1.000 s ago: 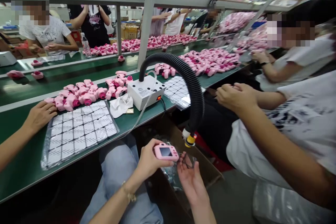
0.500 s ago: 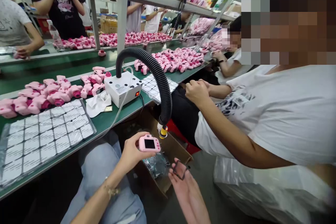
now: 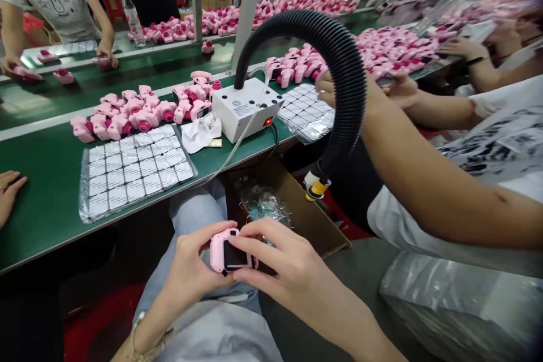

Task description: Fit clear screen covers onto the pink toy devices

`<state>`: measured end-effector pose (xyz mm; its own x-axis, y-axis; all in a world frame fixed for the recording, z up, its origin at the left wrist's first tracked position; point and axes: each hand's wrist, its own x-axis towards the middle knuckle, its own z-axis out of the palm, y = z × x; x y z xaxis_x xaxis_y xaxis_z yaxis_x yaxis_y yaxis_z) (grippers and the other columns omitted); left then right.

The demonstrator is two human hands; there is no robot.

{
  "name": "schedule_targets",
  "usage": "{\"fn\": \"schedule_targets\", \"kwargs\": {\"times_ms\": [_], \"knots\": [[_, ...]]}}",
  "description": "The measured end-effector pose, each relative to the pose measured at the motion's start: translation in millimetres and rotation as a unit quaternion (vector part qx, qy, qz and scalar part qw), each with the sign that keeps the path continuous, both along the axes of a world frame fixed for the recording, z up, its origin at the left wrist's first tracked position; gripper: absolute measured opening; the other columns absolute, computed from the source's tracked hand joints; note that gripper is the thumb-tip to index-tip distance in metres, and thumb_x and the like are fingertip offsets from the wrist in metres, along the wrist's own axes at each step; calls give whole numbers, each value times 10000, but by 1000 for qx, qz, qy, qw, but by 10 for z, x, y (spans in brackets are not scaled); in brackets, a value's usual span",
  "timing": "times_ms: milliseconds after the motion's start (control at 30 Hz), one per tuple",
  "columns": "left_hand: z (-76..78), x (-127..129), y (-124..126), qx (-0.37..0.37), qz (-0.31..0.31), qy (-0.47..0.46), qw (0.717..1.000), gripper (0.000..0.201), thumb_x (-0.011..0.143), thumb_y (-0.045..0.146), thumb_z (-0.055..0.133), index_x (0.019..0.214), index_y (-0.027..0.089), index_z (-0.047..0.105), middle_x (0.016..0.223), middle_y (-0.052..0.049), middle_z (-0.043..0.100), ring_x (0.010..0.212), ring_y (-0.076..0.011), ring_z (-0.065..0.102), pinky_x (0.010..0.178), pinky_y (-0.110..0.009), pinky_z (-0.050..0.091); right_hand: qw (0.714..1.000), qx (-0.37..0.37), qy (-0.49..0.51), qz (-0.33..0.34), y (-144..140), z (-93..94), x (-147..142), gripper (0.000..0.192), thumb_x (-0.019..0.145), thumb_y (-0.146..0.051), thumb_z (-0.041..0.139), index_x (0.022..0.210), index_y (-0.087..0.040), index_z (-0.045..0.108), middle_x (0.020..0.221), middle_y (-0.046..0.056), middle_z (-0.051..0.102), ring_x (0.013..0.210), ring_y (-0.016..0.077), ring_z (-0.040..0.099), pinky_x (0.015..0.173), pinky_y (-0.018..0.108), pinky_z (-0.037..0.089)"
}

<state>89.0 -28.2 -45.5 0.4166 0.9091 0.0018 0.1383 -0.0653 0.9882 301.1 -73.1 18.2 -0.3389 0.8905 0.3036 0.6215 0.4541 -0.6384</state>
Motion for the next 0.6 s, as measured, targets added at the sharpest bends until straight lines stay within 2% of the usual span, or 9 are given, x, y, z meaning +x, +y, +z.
{"fn": "schedule_targets", "kwargs": {"times_ms": [133, 267, 333, 400, 467, 533, 600], "knots": [[47, -104, -34, 11, 6, 16, 1000, 661, 651, 241, 990, 1296, 270, 850, 1184, -53, 902, 993, -304, 880, 882, -343, 718, 1000, 4, 20, 8, 47, -6, -95, 290, 1009, -275, 835, 1286, -235, 761, 1120, 71, 754, 982, 236, 722, 840, 373, 633], [63, -220, -46, -1, 17, 24, 1000, 657, 634, 269, 995, 1278, 280, 866, 1160, -40, 906, 896, -280, 875, 785, -302, 704, 995, -1, 97, -13, 112, -88, -241, 246, 922, -287, 928, 1138, -256, 815, 1030, 43, 735, 940, 223, 680, 822, 358, 610], [35, -295, -56, -18, 30, 25, 999, 658, 612, 265, 986, 1260, 264, 876, 1149, -46, 908, 862, -277, 866, 758, -294, 695, 987, -35, 151, -42, 120, -205, -364, 273, 846, -268, 986, 1073, -269, 835, 1032, 35, 707, 972, 228, 670, 883, 373, 608], [-24, -380, -82, -53, 51, 12, 997, 661, 589, 258, 961, 1244, 231, 884, 1136, -63, 908, 849, -288, 862, 740, -298, 695, 967, -107, 220, -77, 104, -364, -535, 313, 773, -261, 1026, 1036, -283, 856, 1102, 38, 674, 1007, 228, 679, 945, 388, 610], [-101, -470, -129, -88, 93, -18, 992, 647, 568, 277, 939, 1211, 222, 893, 1138, -69, 908, 892, -320, 867, 765, -328, 707, 935, -180, 286, -104, 90, -525, -745, 337, 721, -298, 1049, 1010, -284, 876, 1185, 48, 639, 1026, 224, 690, 983, 394, 612], [-181, -572, -190, -101, 165, -48, 980, 596, 560, 322, 944, 1153, 271, 903, 1122, -26, 910, 955, -348, 868, 824, -381, 716, 915, -231, 316, -100, 133, -635, -958, 373, 693, -363, 1064, 1013, -281, 891, 1241, 56, 616, 1066, 229, 696, 1027, 400, 606], [-246, -692, -251, -100, 250, -76, 960, 522, 568, 361, 963, 1086, 340, 903, 1078, 40, 911, 962, -341, 866, 853, -410, 709, 919, -262, 294, -25, 298, -647, -1122, 403, 730, -418, 1047, 1084, -296, 899, 1258, 53, 621, 1129, 236, 700, 1064, 392, 595]]}}
